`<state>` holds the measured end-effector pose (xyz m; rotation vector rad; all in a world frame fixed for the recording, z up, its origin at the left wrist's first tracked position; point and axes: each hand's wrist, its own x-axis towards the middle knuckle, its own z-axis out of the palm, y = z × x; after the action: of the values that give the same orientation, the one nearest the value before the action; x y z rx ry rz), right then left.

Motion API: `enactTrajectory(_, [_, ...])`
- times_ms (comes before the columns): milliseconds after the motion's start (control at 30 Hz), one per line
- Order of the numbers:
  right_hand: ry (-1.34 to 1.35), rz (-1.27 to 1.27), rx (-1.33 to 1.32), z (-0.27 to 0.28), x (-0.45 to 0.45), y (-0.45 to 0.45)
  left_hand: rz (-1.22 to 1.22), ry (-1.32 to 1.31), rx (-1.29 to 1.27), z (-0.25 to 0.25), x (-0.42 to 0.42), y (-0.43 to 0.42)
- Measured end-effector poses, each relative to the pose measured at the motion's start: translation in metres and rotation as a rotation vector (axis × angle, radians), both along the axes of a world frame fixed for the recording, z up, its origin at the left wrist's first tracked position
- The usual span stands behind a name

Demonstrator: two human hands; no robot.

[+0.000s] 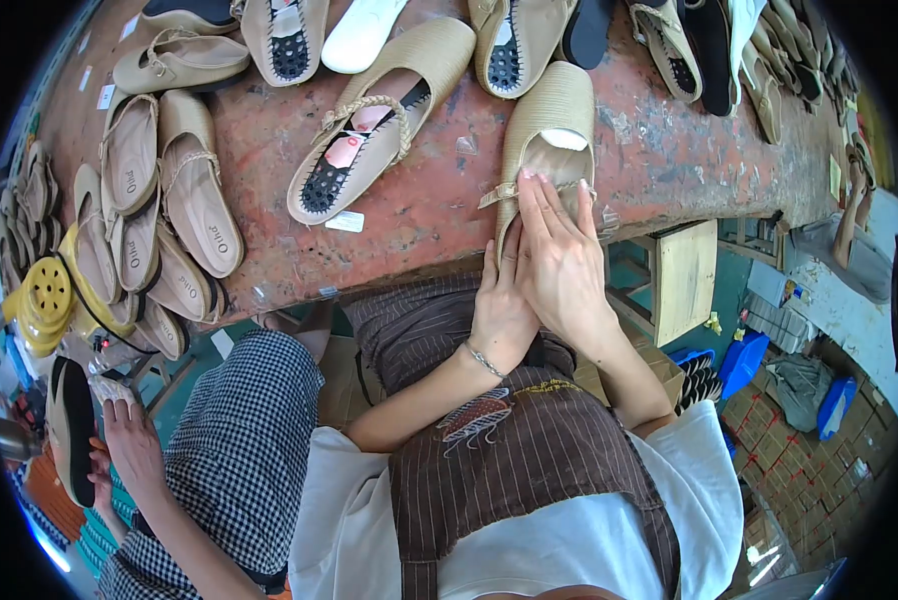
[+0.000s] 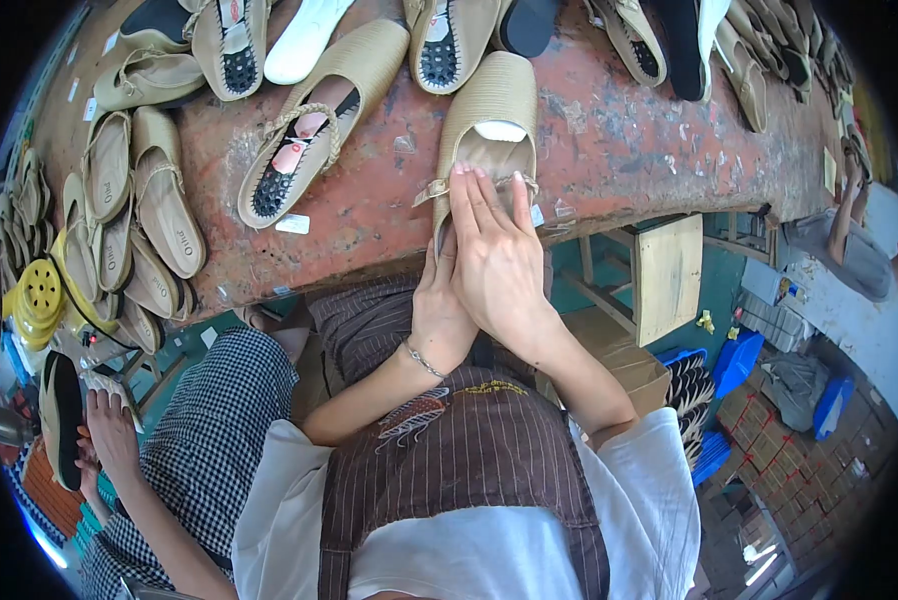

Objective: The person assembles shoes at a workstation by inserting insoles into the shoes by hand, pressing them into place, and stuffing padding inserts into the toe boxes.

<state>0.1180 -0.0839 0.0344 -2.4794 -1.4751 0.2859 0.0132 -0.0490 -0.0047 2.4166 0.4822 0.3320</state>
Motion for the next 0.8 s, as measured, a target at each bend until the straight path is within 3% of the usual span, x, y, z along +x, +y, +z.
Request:
enactTrajectory(133, [-0.120,-0.042,-0.009,-0.009,0.028,0.027,-0.135,0.139,0.143,-0.003,-0.005,-0.001])
enactTrajectory(200, [-0.140,-0.054,-0.251,-0.009,0.035,0.041,-0.151,0.161,0.157,-0.001,-0.002,0.002])
enactTrajectory(233, [-0.297,-0.025,-0.062,-0.021,0.030,0.034,-0.129,0.133,0.166,-0.003,-0.003,0.001])
enactTrajectory(333, [-0.444,-0.038,-0.023,-0.023,0.024,0.032,-0.103,0.125,0.169,-0.006,-0.002,-0.001])
enactTrajectory(467, [-0.277,-0.074,-0.345,-0.015,0.040,0.052,-0.144,0.146,0.167,0.004,0.001,0.005])
enactTrajectory(600, [-0.428,-0.033,-0.007,-0.031,0.036,0.042,-0.156,0.234,0.251,-0.002,-0.002,0.002])
enactTrajectory(667, [-0.373,-0.031,-0.038,-0.030,0.056,0.049,-0.162,0.213,0.230,0.002,0.001,0.005])
enactTrajectory(733, [-0.208,-0.018,-0.406,-0.023,0.063,0.061,-0.153,0.204,0.223,0.005,0.001,0.008])
enactTrajectory(800, [-0.239,-0.046,-0.309,-0.029,0.063,0.059,-0.162,0.234,0.238,0.005,0.002,0.008])
